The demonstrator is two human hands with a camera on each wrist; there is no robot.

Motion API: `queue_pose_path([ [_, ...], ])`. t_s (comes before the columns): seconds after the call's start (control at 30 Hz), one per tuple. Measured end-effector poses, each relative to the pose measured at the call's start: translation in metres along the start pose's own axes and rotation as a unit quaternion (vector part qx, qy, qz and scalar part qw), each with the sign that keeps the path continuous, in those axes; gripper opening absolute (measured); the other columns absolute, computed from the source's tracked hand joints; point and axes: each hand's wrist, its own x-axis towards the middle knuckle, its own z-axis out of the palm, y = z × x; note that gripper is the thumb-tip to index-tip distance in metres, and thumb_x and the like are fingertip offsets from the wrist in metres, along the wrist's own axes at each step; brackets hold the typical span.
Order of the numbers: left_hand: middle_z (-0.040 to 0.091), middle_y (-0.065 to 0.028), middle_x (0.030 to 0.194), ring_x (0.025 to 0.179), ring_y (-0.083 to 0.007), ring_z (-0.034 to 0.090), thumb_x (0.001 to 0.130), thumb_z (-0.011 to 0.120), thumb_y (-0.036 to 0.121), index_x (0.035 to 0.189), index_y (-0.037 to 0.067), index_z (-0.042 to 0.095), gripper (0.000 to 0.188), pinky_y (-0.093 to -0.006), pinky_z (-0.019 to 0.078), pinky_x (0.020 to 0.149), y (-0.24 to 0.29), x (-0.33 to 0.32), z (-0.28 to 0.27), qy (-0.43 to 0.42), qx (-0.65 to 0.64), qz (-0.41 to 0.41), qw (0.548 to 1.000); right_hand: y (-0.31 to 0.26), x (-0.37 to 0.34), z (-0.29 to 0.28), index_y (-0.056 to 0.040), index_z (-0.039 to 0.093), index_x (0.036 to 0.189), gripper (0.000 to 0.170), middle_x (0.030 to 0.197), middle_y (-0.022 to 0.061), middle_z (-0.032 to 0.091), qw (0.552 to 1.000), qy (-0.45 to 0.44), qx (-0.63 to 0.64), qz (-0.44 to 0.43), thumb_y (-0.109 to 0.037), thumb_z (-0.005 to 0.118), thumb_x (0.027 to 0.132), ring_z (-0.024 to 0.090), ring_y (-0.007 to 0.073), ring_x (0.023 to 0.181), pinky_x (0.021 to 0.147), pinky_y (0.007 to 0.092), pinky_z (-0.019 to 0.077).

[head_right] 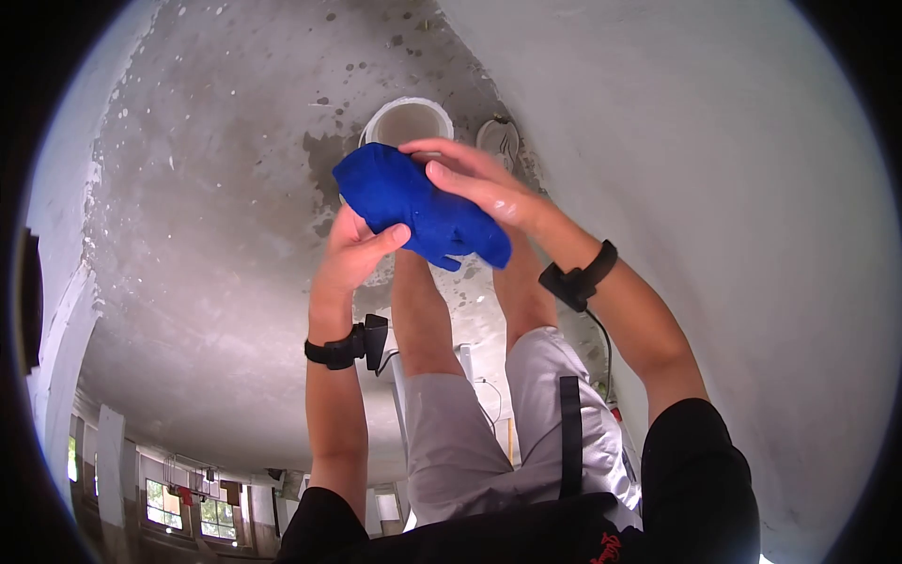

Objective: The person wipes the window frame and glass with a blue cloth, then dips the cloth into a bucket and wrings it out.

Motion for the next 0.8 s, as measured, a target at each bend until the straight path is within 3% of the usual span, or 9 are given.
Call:
queue_pose_path([
  [0.17, 0.061, -0.0054, 0.125, 0.116, -0.0161, 0.059, 0.087, 0.072, 0.001, 0.138, 0.0, 0.047, 0.056, -0.0349, 0.0471, 0.101, 0.012, 0.012, -0.01, -0.086, -0.027, 0.002, 0.996, 0.026, 0.006, 0.01, -0.0088, 0.018, 0.158, 0.099, 0.152, 0.0133, 0.037, 0.975, -0.123, 0.178, 0.051, -0.068, 0.058, 0.089, 0.043, 0.0249, 0.137, 0.113, 0.0407, 0.0366],
  [0.33, 0.065, -0.0035, 0.113, 0.105, -0.0123, 0.062, 0.088, 0.074, 0.003, 0.127, 0.001, 0.056, 0.043, -0.0303, 0.0502, 0.092, 0.026, 0.025, -0.018, -0.058, 0.12, -0.08, 0.988, 0.03, -0.002, 0.001, -0.0074, 0.02, 0.157, 0.116, 0.148, 0.0133, 0.043, 0.941, -0.216, 0.206, 0.161, -0.074, 0.07, 0.075, 0.045, 0.0234, 0.136, 0.108, 0.0397, 0.0427],
  [0.4, 0.067, -0.0029, 0.109, 0.1, -0.0109, 0.063, 0.088, 0.075, 0.005, 0.123, 0.001, 0.059, 0.039, -0.0289, 0.0512, 0.089, 0.022, 0.032, -0.017, -0.05, 0.202, -0.086, 0.974, 0.023, -0.017, 0.007, -0.0049, 0.026, 0.154, 0.116, 0.144, 0.0132, 0.048, 0.928, -0.186, 0.229, 0.228, -0.071, 0.074, 0.073, 0.05, 0.0223, 0.132, 0.106, 0.0393, 0.0448],
  [0.43, 0.068, -0.0023, 0.101, 0.093, -0.0102, 0.062, 0.086, 0.078, 0.01, 0.114, -0.001, 0.062, 0.033, -0.0285, 0.0514, 0.083, 0.017, 0.036, -0.012, -0.025, 0.199, -0.046, 0.979, 0.026, -0.018, 0.017, -0.0025, 0.035, 0.149, 0.101, 0.137, 0.0132, 0.055, 0.922, -0.137, 0.306, 0.195, -0.054, 0.082, 0.076, 0.057, 0.0216, 0.123, 0.101, 0.0373, 0.0499],
  [0.47, 0.068, -0.0017, 0.093, 0.085, -0.0094, 0.062, 0.085, 0.081, 0.016, 0.105, -0.002, 0.066, 0.03, -0.0281, 0.0515, 0.077, 0.014, 0.037, -0.008, 0.0, 0.196, -0.006, 0.981, 0.024, -0.02, 0.019, -0.0025, 0.035, 0.149, 0.101, 0.137, 0.0132, 0.055, 0.922, -0.137, 0.305, 0.195, -0.054, 0.082, 0.076, 0.057, 0.0216, 0.123, 0.101, 0.0373, 0.0499],
  [0.57, 0.069, -0.0017, 0.09, 0.082, -0.0096, 0.062, 0.087, 0.079, 0.017, 0.101, -0.002, 0.068, 0.027, -0.0279, 0.052, 0.075, 0.018, 0.038, -0.003, 0.056, 0.311, 0.048, 0.948, 0.005, -0.017, 0.028, -0.0022, 0.046, 0.14, 0.069, 0.121, 0.0118, 0.064, 0.945, -0.029, 0.214, 0.247, -0.014, 0.08, 0.081, 0.065, 0.0194, 0.107, 0.089, 0.0329, 0.0556],
  [0.67, 0.069, -0.0022, 0.082, 0.073, -0.0099, 0.062, 0.088, 0.078, 0.018, 0.095, -0.003, 0.07, 0.024, -0.0297, 0.0526, 0.069, 0.032, 0.029, -0.002, 0.125, 0.176, -0.022, 0.976, 0.001, -0.023, 0.026, -0.0032, 0.047, 0.138, 0.069, 0.116, 0.01, 0.064, 0.957, -0.002, 0.175, 0.234, -0.016, 0.082, 0.08, 0.065, 0.018, 0.103, 0.086, 0.0323, 0.0559],
  [0.73, 0.069, -0.0052, 0.074, 0.063, -0.0136, 0.061, 0.083, 0.082, 0.029, 0.09, -0.002, 0.071, 0.033, -0.0312, 0.0511, 0.062, 0.026, 0.024, -0.002, 0.177, 0.204, -0.028, 0.962, -0.001, -0.021, 0.023, -0.0054, 0.047, 0.139, 0.074, 0.116, 0.0085, 0.063, 0.967, -0.006, 0.121, 0.226, -0.018, 0.084, 0.077, 0.063, 0.0171, 0.105, 0.085, 0.0321, 0.0553],
  [0.8, 0.066, -0.0076, 0.068, 0.054, -0.0181, 0.058, 0.075, 0.087, 0.041, 0.082, -0.001, 0.07, 0.046, -0.032, 0.0477, 0.056, 0.025, 0.016, 0.012, 0.258, 0.516, -0.112, 0.809, 0.013, -0.017, 0.023, -0.0048, 0.046, 0.139, 0.074, 0.115, 0.0087, 0.062, 0.961, -0.011, 0.127, 0.245, -0.017, 0.084, 0.077, 0.064, 0.0176, 0.103, 0.083, 0.0329, 0.0559],
])
